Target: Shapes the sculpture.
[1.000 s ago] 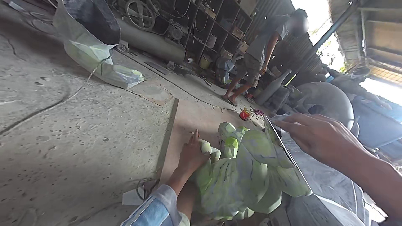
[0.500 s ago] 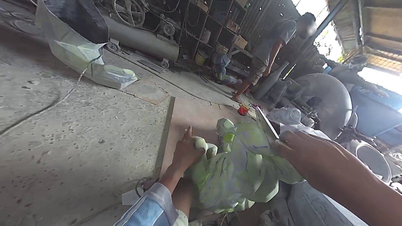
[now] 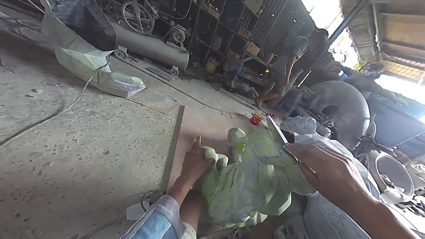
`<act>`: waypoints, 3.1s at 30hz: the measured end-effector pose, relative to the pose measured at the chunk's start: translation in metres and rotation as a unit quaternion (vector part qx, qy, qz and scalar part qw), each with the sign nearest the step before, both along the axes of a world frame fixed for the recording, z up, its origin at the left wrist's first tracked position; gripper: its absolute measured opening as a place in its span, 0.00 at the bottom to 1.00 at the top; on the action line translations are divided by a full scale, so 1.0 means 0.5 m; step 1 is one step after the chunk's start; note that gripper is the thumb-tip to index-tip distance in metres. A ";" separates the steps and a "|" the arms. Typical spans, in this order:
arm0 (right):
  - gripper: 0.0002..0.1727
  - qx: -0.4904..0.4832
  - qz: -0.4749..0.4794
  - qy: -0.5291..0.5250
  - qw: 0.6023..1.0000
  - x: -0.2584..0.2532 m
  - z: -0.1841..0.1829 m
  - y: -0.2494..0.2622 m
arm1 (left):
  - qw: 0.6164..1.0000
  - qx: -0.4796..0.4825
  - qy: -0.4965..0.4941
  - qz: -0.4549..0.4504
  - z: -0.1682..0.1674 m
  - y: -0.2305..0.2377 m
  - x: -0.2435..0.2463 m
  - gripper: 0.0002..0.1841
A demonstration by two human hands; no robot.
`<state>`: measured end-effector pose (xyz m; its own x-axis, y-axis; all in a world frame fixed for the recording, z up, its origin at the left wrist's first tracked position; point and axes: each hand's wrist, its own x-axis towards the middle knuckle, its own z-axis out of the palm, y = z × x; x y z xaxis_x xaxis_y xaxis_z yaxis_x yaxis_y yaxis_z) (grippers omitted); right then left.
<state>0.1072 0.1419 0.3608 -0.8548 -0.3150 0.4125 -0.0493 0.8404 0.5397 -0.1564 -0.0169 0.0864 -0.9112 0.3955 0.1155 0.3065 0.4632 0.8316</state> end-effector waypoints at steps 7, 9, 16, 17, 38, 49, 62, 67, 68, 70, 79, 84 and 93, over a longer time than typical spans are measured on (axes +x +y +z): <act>0.22 0.035 -0.028 -0.005 0.999 0.029 -0.022 0.006 | 1.000 0.010 0.013 -0.007 -0.010 0.000 -0.010 0.60; 0.22 0.037 -0.029 -0.007 0.999 0.032 -0.023 0.009 | 1.000 0.011 0.015 -0.008 -0.009 0.001 -0.012 0.61; 0.20 0.041 -0.008 0.003 0.999 0.047 -0.028 0.032 | 1.000 0.004 0.004 -0.007 -0.004 -0.004 -0.013 0.62; 0.20 0.043 -0.001 0.004 0.999 0.047 -0.025 0.038 | 1.000 0.006 0.004 -0.005 -0.004 -0.005 -0.013 0.61; 0.23 0.003 -0.030 0.007 1.000 0.060 -0.058 0.018 | 0.999 0.022 -0.003 -0.027 -0.016 -0.007 -0.032 0.62; 0.23 0.069 0.019 -0.015 0.997 0.033 0.031 0.006 | 0.999 0.021 0.008 -0.030 -0.013 -0.007 -0.025 0.62; 0.28 0.140 -0.017 -0.029 0.990 0.059 -0.033 -0.036 | 0.998 0.028 0.017 -0.047 -0.025 -0.007 -0.040 0.63; 0.27 0.101 0.016 0.004 0.995 0.082 -0.060 0.007 | 0.998 0.027 0.012 -0.050 -0.020 -0.009 -0.040 0.63; 0.27 0.099 0.020 0.009 0.995 0.085 -0.062 0.013 | 0.998 0.025 0.010 -0.049 -0.020 -0.009 -0.040 0.63; 0.26 0.097 0.025 0.016 0.995 0.090 -0.061 0.024 | 0.999 0.023 0.010 -0.046 -0.019 -0.008 -0.038 0.63; 0.19 -0.088 0.083 0.037 0.992 0.051 -0.021 0.002 | 0.999 0.024 0.004 -0.045 -0.017 -0.008 -0.033 0.62; 0.22 -0.078 0.007 0.023 0.997 0.004 -0.006 -0.028 | 0.999 0.025 0.004 -0.044 -0.012 -0.011 -0.028 0.62; 0.21 0.043 -0.043 -0.005 0.998 0.019 -0.007 -0.026 | 0.999 0.025 -0.004 -0.044 -0.018 -0.014 -0.039 0.63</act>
<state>0.1166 0.1290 0.3575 -0.8843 -0.2739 0.3781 0.0148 0.7930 0.6091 -0.1758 -0.0241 0.0777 -0.8737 0.4689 0.1294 0.3374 0.3926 0.8556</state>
